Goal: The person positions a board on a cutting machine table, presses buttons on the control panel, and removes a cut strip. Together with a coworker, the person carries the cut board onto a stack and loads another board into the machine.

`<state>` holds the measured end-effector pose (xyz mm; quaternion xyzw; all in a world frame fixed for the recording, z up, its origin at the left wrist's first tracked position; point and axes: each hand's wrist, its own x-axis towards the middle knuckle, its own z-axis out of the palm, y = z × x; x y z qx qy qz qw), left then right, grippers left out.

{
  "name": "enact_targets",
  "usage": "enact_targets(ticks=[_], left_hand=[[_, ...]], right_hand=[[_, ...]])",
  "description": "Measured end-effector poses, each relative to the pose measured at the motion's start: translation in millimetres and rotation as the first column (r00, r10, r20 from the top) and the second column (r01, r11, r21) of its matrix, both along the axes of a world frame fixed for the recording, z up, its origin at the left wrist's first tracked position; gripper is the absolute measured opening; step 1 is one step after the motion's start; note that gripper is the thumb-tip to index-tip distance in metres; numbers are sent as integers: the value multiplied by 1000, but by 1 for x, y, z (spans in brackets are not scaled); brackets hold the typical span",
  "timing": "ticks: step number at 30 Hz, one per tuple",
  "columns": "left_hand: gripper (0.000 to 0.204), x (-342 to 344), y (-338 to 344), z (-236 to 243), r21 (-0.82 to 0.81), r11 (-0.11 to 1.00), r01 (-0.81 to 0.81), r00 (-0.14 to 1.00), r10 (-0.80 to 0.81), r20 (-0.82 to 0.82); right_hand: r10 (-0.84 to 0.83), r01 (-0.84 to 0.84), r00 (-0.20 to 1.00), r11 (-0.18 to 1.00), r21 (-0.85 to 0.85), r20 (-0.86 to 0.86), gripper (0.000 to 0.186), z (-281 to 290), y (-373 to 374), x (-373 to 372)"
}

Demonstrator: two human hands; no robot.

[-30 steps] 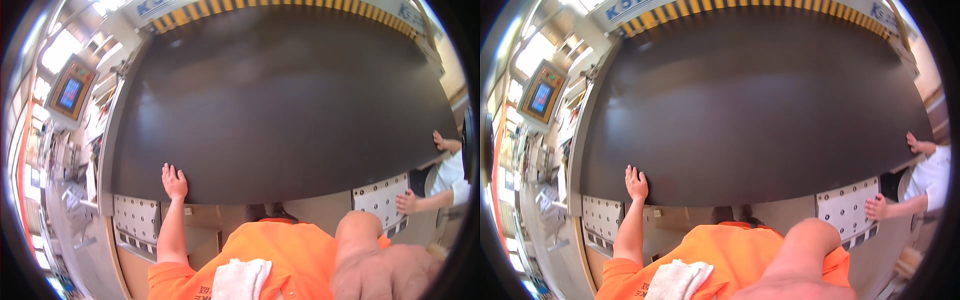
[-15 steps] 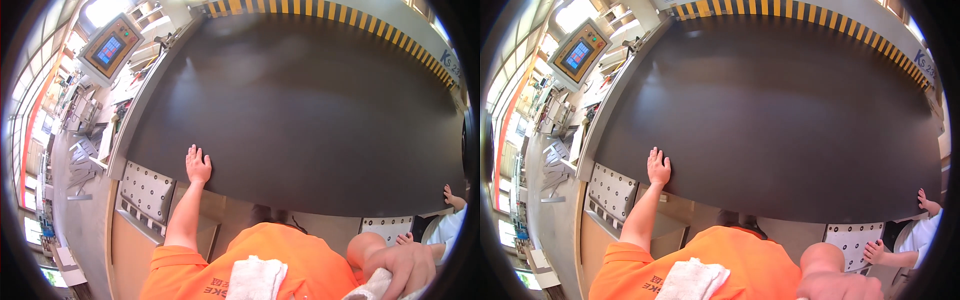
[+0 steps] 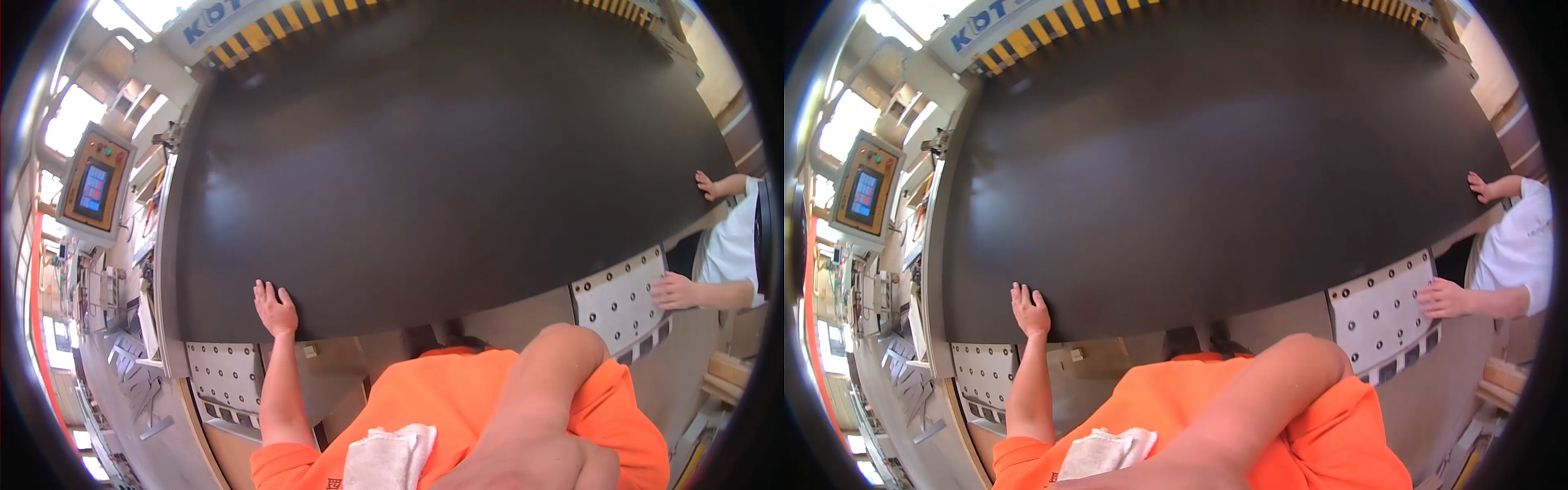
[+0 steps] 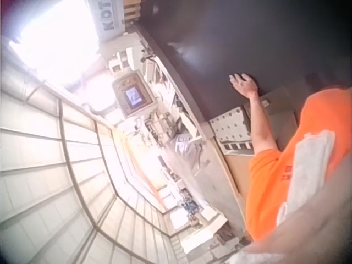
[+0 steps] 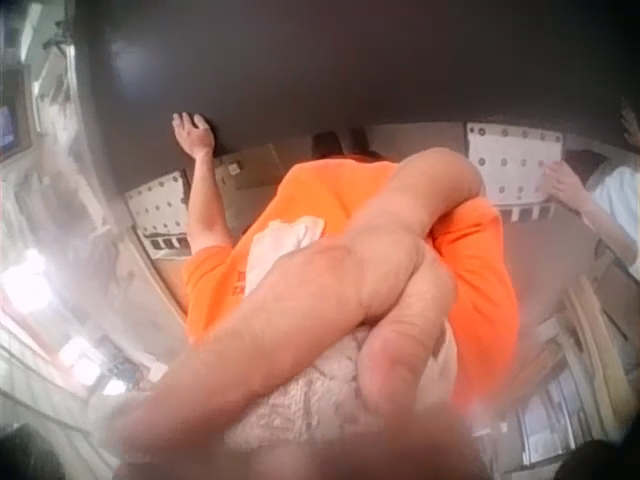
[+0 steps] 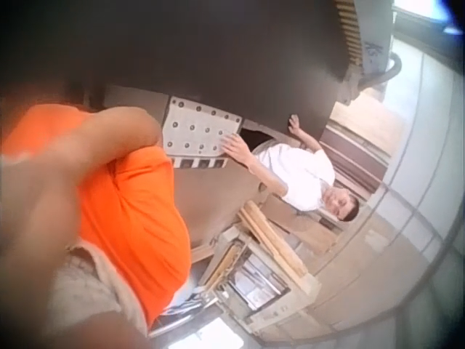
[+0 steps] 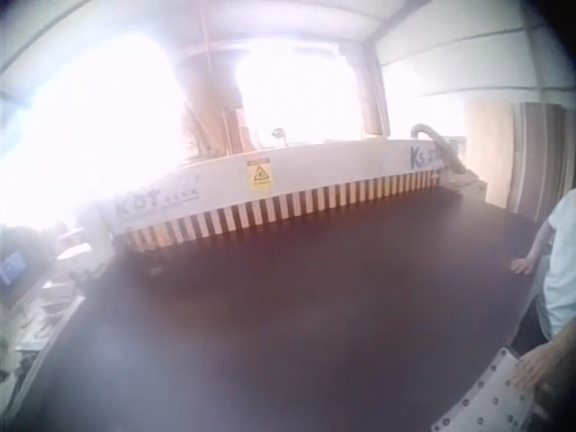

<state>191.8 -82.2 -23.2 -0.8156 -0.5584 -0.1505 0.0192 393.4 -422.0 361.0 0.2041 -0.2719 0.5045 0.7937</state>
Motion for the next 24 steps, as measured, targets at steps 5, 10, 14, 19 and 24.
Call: enact_targets(ticks=[5, 10, 14, 19, 24], left_hand=[[48, -8, -10, 5, -9, 1000, -13, 1000, 13, -1], [48, -5, -9, 6, -33, 999, -23, 999, 24, 46], [48, -7, -8, 9, -47, 998, -32, 998, 34, 54], [48, 0, -8, 8, -42, 999, -29, 997, 32, 64], [48, -16, -8, 11, -18, 998, -63, 996, 64, 62]], right_hand=[[96, -96, 995, 995, -5, -37, 70, -10, 7, -19], [105, -96, 980, 994, -58, 166, 61, -19, 10, -6], [-151, 159, 938, 987, 0, 313, 53, -18, 24, 11], [-321, 370, 885, 924, -92, 336, 28, -14, 16, 26], [-321, 420, 758, 906, -48, 568, 22, -22, 0, 49]])
